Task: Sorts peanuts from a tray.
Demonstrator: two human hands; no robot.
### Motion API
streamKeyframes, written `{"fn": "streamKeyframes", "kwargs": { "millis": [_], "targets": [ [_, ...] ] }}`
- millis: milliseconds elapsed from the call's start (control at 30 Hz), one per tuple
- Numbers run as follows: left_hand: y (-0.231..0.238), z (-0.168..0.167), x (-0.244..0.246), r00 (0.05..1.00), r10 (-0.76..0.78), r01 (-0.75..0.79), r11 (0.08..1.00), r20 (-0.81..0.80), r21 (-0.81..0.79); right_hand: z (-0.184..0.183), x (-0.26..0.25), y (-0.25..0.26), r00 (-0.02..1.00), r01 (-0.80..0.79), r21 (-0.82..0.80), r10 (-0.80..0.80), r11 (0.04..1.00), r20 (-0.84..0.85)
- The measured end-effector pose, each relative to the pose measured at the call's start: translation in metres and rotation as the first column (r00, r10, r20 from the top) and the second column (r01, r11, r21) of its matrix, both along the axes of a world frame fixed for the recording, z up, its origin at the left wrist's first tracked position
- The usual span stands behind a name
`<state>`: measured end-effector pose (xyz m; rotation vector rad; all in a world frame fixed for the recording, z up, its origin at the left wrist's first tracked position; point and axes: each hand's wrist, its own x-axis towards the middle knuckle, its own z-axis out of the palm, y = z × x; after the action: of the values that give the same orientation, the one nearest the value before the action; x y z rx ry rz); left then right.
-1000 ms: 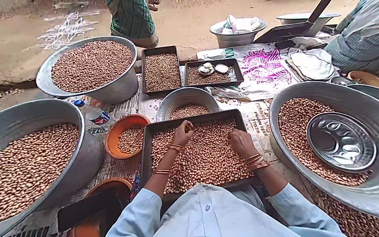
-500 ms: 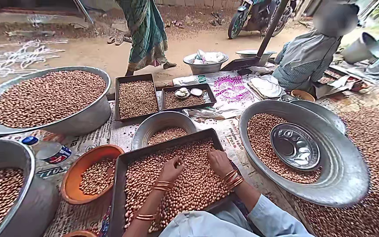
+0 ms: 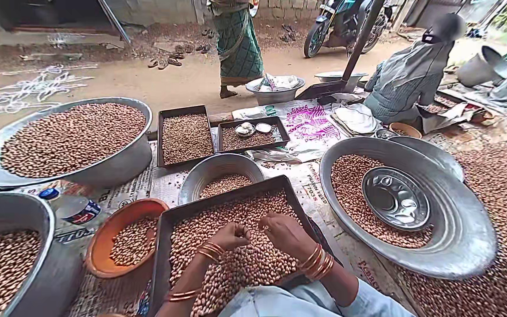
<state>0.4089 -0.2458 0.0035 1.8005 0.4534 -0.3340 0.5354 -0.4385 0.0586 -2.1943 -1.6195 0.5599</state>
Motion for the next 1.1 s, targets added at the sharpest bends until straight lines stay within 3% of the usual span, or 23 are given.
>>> {"fn": "streamKeyframes", "kwargs": {
  "millis": [67, 167, 200, 267, 333, 433, 533, 633, 700, 800, 933, 1033, 1100],
  "targets": [
    [0.041, 0.022, -0.021, 0.993, 0.114, -0.094, 0.934, -0.038, 0.344, 0.003, 0.012, -0.015, 0.995, 0.095, -0.075, -0.093, 0.993, 0.030],
    [0.095, 0.056, -0.053, 0.922, 0.378, -0.177, 0.608, -0.086, 0.774, 0.005, 0.027, -0.040, 0.970, 0.240, -0.253, -0.241, 0.937, 0.028],
    [0.105, 0.063, -0.059, 0.904, 0.424, -0.175, 0.495, -0.061, 0.851, 0.005, 0.030, -0.047, 0.958, 0.283, -0.291, -0.287, 0.914, 0.029],
    [0.112, 0.070, -0.055, 0.921, 0.387, -0.209, 0.398, 0.043, 0.893, 0.003, 0.034, -0.056, 0.929, 0.356, -0.356, -0.368, 0.864, 0.038],
    [0.095, 0.067, -0.027, 0.970, 0.218, -0.202, 0.458, 0.111, 0.866, 0.001, 0.033, -0.059, 0.909, 0.398, -0.389, -0.416, 0.831, 0.041],
    [0.038, 0.052, 0.039, 0.990, -0.133, 0.042, 0.624, 0.053, 0.780, 0.002, 0.029, -0.055, 0.901, 0.417, -0.400, -0.430, 0.816, 0.060],
    [-0.026, 0.025, 0.101, 0.883, -0.465, 0.265, 0.602, 0.061, 0.753, 0.006, 0.027, -0.047, 0.889, 0.441, -0.441, -0.449, 0.782, 0.092],
    [-0.060, -0.002, 0.145, 0.784, -0.619, 0.345, 0.503, 0.051, 0.792, 0.002, 0.025, -0.038, 0.883, 0.452, -0.480, -0.455, 0.752, 0.119],
    [-0.057, -0.018, 0.158, 0.763, -0.645, 0.338, 0.453, 0.042, 0.825, -0.011, 0.018, -0.030, 0.894, 0.440, -0.488, -0.417, 0.754, 0.162],
    [-0.032, -0.033, 0.142, 0.794, -0.608, 0.355, 0.477, 0.010, 0.804, -0.043, -0.008, -0.011, 0.919, 0.394, -0.485, -0.334, 0.781, 0.210],
    [0.008, -0.032, 0.082, 0.845, -0.534, 0.325, 0.462, -0.034, 0.825, -0.055, -0.049, 0.006, 0.992, 0.120, -0.372, -0.121, 0.921, 0.021],
    [0.037, -0.027, 0.026, 0.897, -0.433, 0.301, 0.452, -0.088, 0.840, -0.054, -0.050, 0.005, 0.983, -0.094, -0.099, 0.076, 0.991, -0.166],
    [0.050, -0.015, -0.003, 0.928, -0.324, 0.326, 0.477, -0.182, 0.816, -0.050, -0.025, 0.001, 0.963, -0.074, 0.090, 0.095, 0.993, -0.254]
  ]
}}
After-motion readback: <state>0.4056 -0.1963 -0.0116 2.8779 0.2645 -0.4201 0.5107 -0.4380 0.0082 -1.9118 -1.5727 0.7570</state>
